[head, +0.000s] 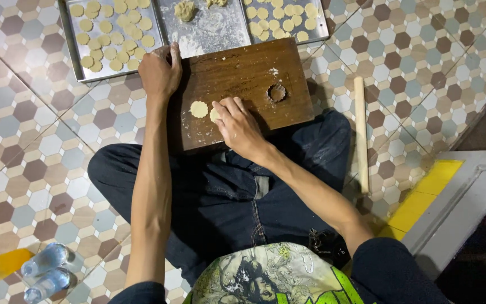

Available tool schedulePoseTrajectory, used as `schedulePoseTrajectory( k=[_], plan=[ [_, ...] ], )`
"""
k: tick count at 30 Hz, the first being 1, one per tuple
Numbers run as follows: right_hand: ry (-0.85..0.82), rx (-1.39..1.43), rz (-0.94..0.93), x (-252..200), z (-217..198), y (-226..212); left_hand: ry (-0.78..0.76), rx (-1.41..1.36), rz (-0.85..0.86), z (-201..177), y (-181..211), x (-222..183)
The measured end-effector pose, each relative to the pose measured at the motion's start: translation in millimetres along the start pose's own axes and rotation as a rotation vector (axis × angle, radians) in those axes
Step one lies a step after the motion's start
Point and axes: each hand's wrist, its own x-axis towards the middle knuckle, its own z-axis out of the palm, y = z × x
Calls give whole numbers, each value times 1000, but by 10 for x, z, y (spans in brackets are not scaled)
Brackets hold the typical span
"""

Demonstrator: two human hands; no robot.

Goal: Cutting small circular shapes from dough and placing them on baking trays

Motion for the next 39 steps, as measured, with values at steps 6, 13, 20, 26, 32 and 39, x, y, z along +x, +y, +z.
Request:
schedulePoseTrajectory(
  k=[6,13,20,26,32,39],
  plan=[
    [-61,62,125,147,8,-12,-5,-3,-19,4,-8,-5],
    [6,182,-133,79,-16,17,-17,-33,-49,-31,23,-1],
    [-24,557,-58,316,-862,-73,-9,-23,-30,-36,31,-2],
    [98,933,12,559,-1521,386,6,2,21,40,-43,7],
    [257,906,-41,883,-1928,1153,-2,-15,-7,12,-18,-2],
    [-23,240,750,1188,-1184,2795,-7,-19,-21,-54,46,11]
  ],
)
